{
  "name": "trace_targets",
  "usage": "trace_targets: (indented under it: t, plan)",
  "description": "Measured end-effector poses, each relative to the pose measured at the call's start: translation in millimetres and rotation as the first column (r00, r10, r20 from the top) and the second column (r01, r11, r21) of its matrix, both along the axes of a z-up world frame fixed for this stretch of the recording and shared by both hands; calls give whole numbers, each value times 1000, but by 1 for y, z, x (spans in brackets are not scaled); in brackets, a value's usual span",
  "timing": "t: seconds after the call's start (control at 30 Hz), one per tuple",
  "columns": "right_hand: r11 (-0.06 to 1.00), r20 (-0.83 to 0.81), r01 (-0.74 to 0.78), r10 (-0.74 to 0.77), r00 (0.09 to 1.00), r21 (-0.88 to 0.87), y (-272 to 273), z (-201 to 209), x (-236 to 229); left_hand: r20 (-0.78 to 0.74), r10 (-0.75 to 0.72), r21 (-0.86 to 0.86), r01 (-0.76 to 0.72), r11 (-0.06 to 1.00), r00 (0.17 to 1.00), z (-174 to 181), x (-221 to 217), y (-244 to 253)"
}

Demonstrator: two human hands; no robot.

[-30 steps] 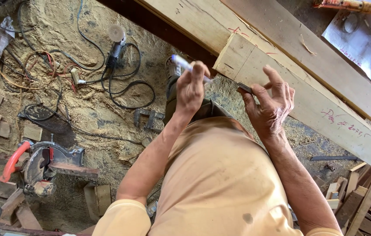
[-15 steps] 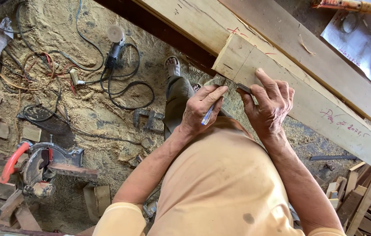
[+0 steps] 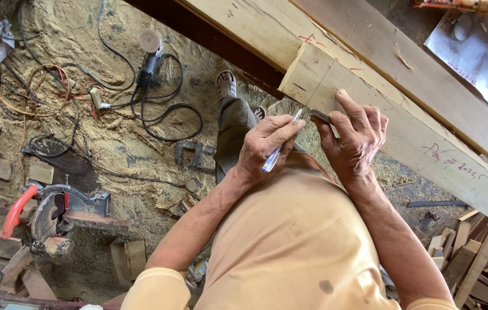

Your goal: Measuring and marking wooden planks using a tape measure, square, and pen

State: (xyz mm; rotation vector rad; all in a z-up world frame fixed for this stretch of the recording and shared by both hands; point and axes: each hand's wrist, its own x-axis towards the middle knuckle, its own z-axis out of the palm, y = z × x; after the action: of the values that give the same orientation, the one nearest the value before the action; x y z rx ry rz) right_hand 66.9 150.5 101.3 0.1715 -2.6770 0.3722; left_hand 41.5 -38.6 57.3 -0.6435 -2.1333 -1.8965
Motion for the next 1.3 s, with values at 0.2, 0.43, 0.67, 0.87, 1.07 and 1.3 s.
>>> trace_targets:
  t: [0.2, 0.43, 0.67, 0.87, 1.07, 1.3]
  plan:
    - [1000, 13, -5, 5, 1000, -3, 0, 2, 1, 0, 5, -19, -5, 1000, 1000, -8, 5, -4]
    - [1000, 8, -4, 4, 1000, 3, 2, -1, 2, -80, 31, -98, -39, 994, 996, -12, 6, 6]
    - [1000, 6, -4, 4, 1000, -4, 1, -1, 2, -83, 76, -159, -89, 983, 994, -11, 4, 4]
    - [1000, -7, -4, 4, 1000, 4, 3, -4, 2, -119, 33, -33, -38, 999, 992, -9, 6, 5]
    - [1000, -17, 4, -5, 1000, -3, -1, 0, 0, -44, 45, -112, -50, 992, 998, -9, 1, -3]
    - [1000, 1, -4, 4, 1000, 1, 5, -7, 4, -106, 28, 47, -23, 999, 994, 13, 7, 12]
